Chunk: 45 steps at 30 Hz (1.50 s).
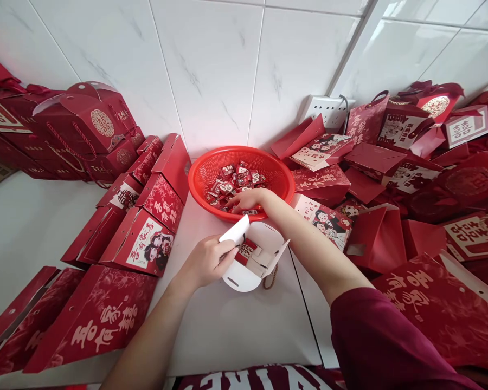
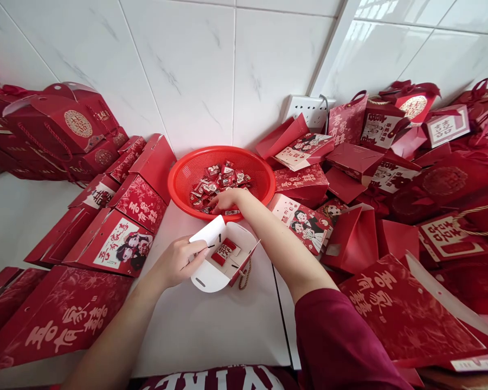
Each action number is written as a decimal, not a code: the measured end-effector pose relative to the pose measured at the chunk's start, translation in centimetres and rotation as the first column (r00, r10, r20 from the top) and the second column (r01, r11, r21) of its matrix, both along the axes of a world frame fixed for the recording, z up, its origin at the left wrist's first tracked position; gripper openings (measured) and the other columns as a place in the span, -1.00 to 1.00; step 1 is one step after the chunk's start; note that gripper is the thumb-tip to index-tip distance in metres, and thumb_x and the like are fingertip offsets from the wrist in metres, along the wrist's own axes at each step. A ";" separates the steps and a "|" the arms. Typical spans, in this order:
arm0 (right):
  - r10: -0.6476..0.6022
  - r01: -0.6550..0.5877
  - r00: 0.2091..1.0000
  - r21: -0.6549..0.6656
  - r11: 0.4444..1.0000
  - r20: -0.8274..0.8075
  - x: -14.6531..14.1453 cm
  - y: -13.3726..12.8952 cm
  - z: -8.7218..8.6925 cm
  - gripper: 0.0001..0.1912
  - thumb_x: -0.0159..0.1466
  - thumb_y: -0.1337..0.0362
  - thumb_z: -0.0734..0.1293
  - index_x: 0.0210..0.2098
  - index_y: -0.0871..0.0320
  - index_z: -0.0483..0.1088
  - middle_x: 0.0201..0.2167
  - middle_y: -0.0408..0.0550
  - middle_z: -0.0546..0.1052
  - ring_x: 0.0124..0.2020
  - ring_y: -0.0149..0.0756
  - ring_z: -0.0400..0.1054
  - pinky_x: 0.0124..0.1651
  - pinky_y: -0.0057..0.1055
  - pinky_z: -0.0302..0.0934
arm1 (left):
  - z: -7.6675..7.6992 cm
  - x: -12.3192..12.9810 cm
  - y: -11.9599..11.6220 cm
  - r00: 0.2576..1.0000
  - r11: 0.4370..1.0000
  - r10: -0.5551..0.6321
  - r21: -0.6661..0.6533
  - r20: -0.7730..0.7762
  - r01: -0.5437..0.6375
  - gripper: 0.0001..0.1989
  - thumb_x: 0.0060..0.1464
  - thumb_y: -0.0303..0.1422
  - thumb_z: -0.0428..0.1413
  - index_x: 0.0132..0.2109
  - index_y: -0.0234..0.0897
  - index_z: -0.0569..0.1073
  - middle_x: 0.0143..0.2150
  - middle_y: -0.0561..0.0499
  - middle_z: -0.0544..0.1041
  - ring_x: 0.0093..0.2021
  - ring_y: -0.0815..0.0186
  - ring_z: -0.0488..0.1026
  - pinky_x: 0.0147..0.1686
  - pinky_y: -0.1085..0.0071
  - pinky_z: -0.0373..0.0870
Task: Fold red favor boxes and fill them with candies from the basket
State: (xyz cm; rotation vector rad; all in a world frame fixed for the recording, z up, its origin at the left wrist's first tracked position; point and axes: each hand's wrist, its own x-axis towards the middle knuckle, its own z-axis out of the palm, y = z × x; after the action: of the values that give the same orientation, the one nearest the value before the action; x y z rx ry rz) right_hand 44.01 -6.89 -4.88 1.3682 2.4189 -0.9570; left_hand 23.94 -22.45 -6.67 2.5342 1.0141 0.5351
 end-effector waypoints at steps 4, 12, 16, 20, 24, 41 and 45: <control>-0.006 0.005 0.998 0.016 1.000 0.067 -0.6 0.2 0.1 -0.64 0.24 0.18 0.38 0.02 0.11 0.46 0.14 -0.01 0.43 0.09 -0.13 0.34 0.12 -0.24 0.22 | 0.2 0.0 0.0 1.000 1.000 -0.002 0.019 0.001 0.002 -0.72 0.26 -0.37 -0.09 -0.45 -0.28 0.19 -0.53 0.09 0.16 -0.50 0.40 0.12 -0.46 0.44 0.01; -0.188 0.184 0.982 0.194 0.964 0.002 0.5 0.6 0.0 -0.75 0.24 0.15 0.39 -0.36 0.25 0.43 -0.38 -0.09 0.52 -0.31 -0.29 0.42 -0.20 -0.33 0.31 | 0.0 0.0 0.1 1.000 1.000 -0.001 0.003 0.022 0.001 -0.70 0.26 -0.36 -0.08 -0.47 -0.28 0.15 -0.53 0.10 0.15 -0.52 0.42 0.11 -0.47 0.45 0.00; -0.290 0.347 0.933 0.315 0.883 -0.213 1.3 -0.4 1.4 -0.76 0.16 0.20 0.43 -0.30 0.24 0.40 -0.35 -0.03 0.53 -0.26 -0.21 0.42 -0.24 -0.41 0.24 | 0.0 0.0 0.1 0.999 1.000 0.004 -0.013 0.037 -0.003 -0.70 0.26 -0.35 -0.09 -0.46 -0.28 0.12 -0.53 0.10 0.12 -0.52 0.42 0.08 -0.47 0.44 -0.03; -0.271 0.454 0.837 0.326 0.829 -0.476 2.0 -3.9 3.6 -0.61 0.32 0.06 0.27 0.03 0.17 0.24 -0.15 -0.01 0.52 -0.18 -0.27 0.44 -0.24 -0.45 0.28 | -0.1 0.0 0.1 0.999 0.999 0.016 -0.033 0.030 -0.015 -0.69 0.27 -0.35 -0.10 -0.46 -0.28 0.11 -0.54 0.11 0.11 -0.52 0.42 0.07 -0.46 0.43 -0.05; -0.159 0.350 0.445 0.007 0.937 -0.881 2.8 -8.4 4.7 -0.70 0.28 0.07 0.34 -0.11 0.13 0.34 -0.27 -0.10 0.51 -0.33 -0.34 0.48 -0.31 -0.47 0.33 | -0.2 -0.1 0.1 0.999 0.999 0.011 -0.042 0.031 -0.010 -0.70 0.27 -0.35 -0.10 -0.46 -0.27 0.12 -0.54 0.11 0.11 -0.51 0.42 0.08 -0.47 0.42 -0.05; 0.448 -0.287 0.371 0.358 0.888 -0.813 6.3 -14.0 7.7 -0.88 0.27 0.37 0.37 -0.32 0.14 0.58 0.21 0.05 0.32 0.18 -0.15 0.25 0.21 -0.22 0.16 | 0.1 0.5 0.1 1.000 0.998 -0.002 -0.055 0.019 0.003 -0.70 0.29 -0.32 -0.11 -0.44 -0.28 0.17 -0.52 0.11 0.17 -0.51 0.44 0.10 -0.45 0.45 0.01; 0.371 -0.247 0.453 0.285 0.926 -0.811 6.9 -14.7 8.3 -0.85 0.29 0.43 0.33 -0.22 0.21 0.56 -0.02 0.13 0.48 0.00 -0.23 0.40 0.07 -0.27 0.28 | 0.1 0.5 0.2 1.000 0.999 0.005 -0.045 0.005 -0.005 -0.70 0.29 -0.32 -0.11 -0.43 -0.27 0.18 -0.52 0.11 0.17 -0.51 0.43 0.11 -0.45 0.44 0.02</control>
State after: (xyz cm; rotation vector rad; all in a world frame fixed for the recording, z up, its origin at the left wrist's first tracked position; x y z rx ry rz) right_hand 50.88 -21.58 3.38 0.3584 3.3015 -1.6802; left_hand 24.42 -22.25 -6.60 2.4903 1.0192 0.5136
